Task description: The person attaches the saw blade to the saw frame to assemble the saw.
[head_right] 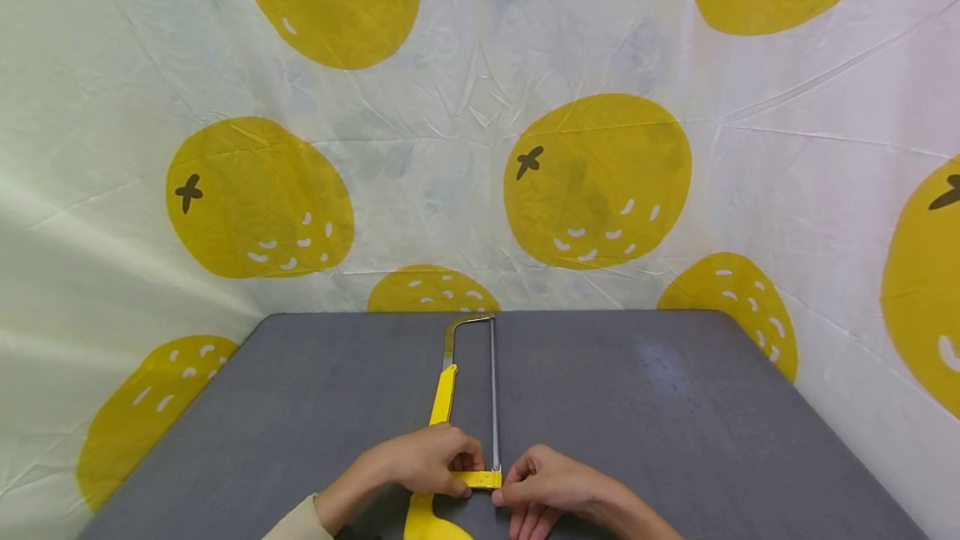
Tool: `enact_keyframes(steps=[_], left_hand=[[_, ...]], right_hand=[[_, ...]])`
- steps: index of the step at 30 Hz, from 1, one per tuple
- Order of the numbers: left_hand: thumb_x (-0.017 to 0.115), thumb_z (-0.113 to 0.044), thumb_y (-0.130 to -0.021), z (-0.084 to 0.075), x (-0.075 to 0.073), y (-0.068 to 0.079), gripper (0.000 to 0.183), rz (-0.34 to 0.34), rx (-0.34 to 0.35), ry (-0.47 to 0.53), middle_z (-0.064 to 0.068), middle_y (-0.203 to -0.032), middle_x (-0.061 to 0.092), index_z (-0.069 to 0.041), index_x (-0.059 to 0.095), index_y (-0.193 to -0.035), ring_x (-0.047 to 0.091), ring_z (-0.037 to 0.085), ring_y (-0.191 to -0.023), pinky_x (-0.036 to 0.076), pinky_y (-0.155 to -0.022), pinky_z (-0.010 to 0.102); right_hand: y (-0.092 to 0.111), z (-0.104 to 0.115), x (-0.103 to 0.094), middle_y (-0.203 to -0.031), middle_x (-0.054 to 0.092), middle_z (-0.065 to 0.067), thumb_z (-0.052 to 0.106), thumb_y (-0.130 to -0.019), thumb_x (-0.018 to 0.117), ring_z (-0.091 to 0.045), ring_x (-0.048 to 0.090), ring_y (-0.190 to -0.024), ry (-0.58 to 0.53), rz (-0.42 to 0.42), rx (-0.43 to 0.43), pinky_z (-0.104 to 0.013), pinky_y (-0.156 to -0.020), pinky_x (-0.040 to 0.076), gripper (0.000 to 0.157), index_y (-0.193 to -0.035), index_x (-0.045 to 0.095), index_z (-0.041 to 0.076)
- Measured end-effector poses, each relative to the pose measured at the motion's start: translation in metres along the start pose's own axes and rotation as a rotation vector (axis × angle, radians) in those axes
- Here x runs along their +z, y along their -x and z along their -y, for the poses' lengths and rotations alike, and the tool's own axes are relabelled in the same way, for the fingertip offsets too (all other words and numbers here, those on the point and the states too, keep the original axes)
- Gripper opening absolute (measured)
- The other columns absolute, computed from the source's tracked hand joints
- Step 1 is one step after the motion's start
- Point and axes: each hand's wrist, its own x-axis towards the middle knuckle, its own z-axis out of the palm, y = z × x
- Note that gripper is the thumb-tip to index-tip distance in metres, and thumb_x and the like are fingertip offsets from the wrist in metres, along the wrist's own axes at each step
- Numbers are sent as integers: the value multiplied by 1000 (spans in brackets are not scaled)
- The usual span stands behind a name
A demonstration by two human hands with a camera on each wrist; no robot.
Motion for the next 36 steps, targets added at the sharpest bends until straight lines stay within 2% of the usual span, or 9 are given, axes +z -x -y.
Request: enact_keyframes(steps=[13, 22, 36], left_hand=[[79, -11, -88, 0, 1, 1, 12, 10, -4, 1, -17, -77, 61, -18, 73, -94, 54, -4, -67, 49, -65, 15], [78, -11, -89, 2, 2, 0, 11, 23, -6, 2, -18, -78, 61, -19, 73, -96, 54, -4, -67, 49, -66, 16], [78, -12, -90, 4, 3, 1, 11, 33, 0, 2, -14, -83, 66, -18, 74, -98, 56, -4, -70, 51, -68, 16]], right_hand=[[-1, -2, 2, -70, 74, 3, 18, -100, 62, 1, 68, -56, 0, -8, 8, -18, -52, 55, 22, -103, 73, -1], [-1, -6, 2, -72, 75, 1, 8, -92, 58, -1, 70, -62, -5, -4, 12, -18, -53, 55, 20, -104, 69, -3], [-2, -6, 4, -72, 75, -1, 7, -92, 59, -2, 71, -61, -29, -5, 7, -19, -53, 56, 18, -106, 65, -3]])
